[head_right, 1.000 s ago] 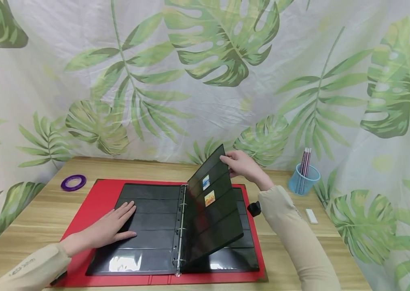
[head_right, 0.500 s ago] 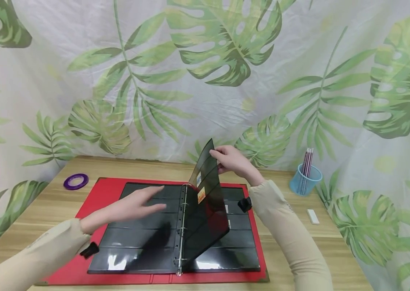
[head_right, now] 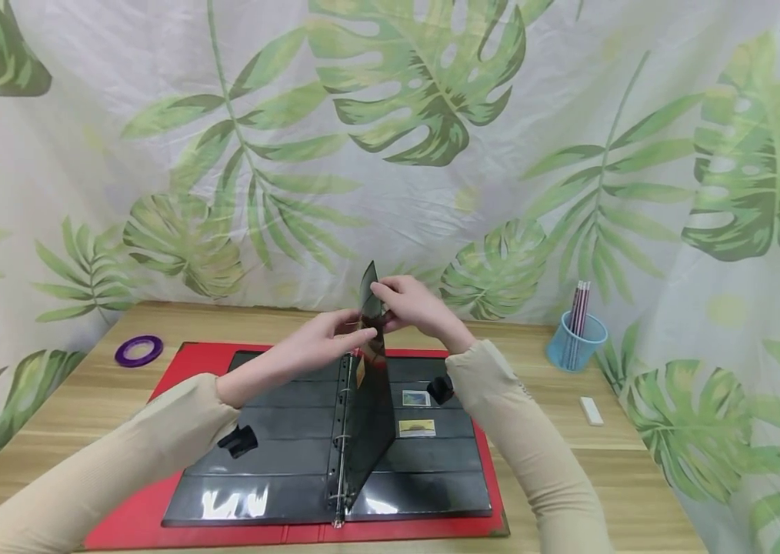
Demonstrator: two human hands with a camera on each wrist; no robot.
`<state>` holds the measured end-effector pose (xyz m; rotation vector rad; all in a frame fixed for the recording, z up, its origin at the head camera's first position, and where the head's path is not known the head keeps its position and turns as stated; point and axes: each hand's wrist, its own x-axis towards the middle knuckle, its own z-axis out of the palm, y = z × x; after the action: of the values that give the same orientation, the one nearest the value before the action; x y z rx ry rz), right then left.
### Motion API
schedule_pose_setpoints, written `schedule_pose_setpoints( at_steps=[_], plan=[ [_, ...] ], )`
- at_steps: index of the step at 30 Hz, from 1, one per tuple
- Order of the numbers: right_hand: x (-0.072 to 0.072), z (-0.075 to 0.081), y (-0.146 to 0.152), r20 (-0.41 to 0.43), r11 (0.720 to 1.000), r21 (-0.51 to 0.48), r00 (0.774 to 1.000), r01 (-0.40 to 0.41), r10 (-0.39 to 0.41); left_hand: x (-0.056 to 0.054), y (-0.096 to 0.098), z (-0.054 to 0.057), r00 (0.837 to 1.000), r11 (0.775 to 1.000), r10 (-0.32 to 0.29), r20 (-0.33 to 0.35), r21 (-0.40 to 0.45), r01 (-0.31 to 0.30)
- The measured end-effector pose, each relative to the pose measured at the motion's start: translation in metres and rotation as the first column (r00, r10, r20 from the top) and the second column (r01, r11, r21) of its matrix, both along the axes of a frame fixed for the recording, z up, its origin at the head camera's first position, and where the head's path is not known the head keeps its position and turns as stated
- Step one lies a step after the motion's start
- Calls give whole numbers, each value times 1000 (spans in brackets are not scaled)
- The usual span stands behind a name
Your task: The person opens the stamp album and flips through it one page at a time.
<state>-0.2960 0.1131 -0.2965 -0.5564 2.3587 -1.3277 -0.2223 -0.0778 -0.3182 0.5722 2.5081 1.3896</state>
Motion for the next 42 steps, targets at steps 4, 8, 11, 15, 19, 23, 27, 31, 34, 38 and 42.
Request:
schedule_pose_setpoints(
  at_steps=[4, 8, 11, 15, 19, 23, 27, 31, 34, 38, 42],
  plan=[
    [1, -2, -6, 4, 1000, -31, 1000, -1, 1, -2, 4, 3, 998, 993, -18, 52, 120, 12],
    [4, -4, -9, -21, 999, -31, 1000, -14, 14, -1, 4, 4, 998, 990, 0, 67, 140, -10],
    [6, -6, -11, -46, 1000, -17, 999, -19, 18, -1, 4, 4, 996, 988, 26, 85, 148, -38],
    [8, -10, -13, -63, 1000, -9, 998, -19, 18, 2, 1, 6, 992, 982, 52, 118, 175, -72],
    [8, -20, -10, -114, 1000, -2, 993, -31, 31, 4, -6, 7, 993, 979, 69, 96, 183, -85],
    [8, -39, 0, -235, 997, 42, 970, -57, 66, 4, -21, 6, 993, 981, 77, 91, 171, -92],
    [10, -66, 16, -335, 991, 115, 937, -67, 103, 5, -40, 3, 989, 982, 80, 127, 161, -101],
    [14, -95, 35, -358, 983, 164, 923, -84, 139, 9, -58, 1, 987, 980, 78, 143, 172, -102],
    [18, -116, 50, -345, 973, 211, 924, -95, 165, 12, -72, -2, 984, 976, 72, 164, 191, -104],
    [20, -139, 71, -328, 949, 301, 924, -94, 196, 16, -92, -10, 979, 970, 70, 191, 217, -111],
    [17, -159, 91, -319, 934, 347, 926, -85, 202, 18, -109, -19, 977, 963, 63, 203, 244, -113]
  ],
)
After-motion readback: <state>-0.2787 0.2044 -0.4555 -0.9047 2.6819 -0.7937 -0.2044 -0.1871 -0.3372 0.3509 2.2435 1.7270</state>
